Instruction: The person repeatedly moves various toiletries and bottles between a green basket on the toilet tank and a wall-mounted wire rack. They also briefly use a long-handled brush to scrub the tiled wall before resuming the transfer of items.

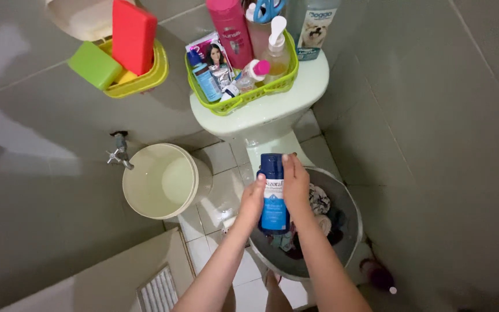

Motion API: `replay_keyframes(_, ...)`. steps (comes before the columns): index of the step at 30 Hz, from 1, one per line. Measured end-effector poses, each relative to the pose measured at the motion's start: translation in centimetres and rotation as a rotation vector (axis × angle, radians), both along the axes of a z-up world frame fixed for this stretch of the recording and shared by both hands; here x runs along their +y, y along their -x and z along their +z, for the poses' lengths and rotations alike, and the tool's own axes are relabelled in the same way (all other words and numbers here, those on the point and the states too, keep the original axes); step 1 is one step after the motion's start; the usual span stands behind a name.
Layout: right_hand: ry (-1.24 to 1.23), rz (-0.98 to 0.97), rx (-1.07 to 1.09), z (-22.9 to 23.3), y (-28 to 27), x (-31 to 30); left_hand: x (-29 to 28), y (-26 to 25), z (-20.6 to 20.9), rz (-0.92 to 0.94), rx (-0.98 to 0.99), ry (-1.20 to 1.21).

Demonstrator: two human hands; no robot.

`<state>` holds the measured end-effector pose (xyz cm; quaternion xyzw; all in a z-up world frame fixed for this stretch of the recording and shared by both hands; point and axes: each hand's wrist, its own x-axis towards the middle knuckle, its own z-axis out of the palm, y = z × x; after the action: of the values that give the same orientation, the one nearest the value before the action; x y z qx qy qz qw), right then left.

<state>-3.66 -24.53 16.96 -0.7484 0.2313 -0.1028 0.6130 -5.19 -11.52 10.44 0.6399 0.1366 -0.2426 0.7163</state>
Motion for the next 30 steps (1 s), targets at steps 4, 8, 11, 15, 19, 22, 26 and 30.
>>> replay_keyframes(4,-0.237,0.094,0.072,-2.7,1.7,0.3,0.6,0.6,1.0,0.010,-0.023,0.012)
replay_keyframes(8,-0.434,0.195,0.080,-6.7,3.0,1.5,3.2,-0.4,0.6,-0.184,-0.145,0.033)
replay_keyframes(11,-0.359,0.153,-0.035,-13.4,3.7,1.7,4.3,-0.8,-1.3,-0.232,-0.070,-0.014)
replay_keyframes(15,-0.867,-0.141,0.218,-26.6,4.2,0.3,4.8,-1.1,-5.3,-0.054,-0.012,-0.126)
replay_keyframes(19,-1.151,-0.496,0.468,-38.5,5.2,-2.0,6.6,-1.8,-8.8,0.046,0.023,-0.110)
replay_keyframes(22,-1.000,-0.728,0.541,-43.3,4.8,-2.0,8.9,-2.9,-10.0,0.095,-0.025,-0.020)
replay_keyframes(26,-0.924,-0.735,0.520,-44.7,3.1,-0.3,11.0,-3.7,-12.1,0.034,-0.041,-0.055)
replay_keyframes(30,-1.370,-0.112,0.450,-36.4,1.1,0.7,11.7,-4.0,-15.0,-0.007,0.007,-0.025)
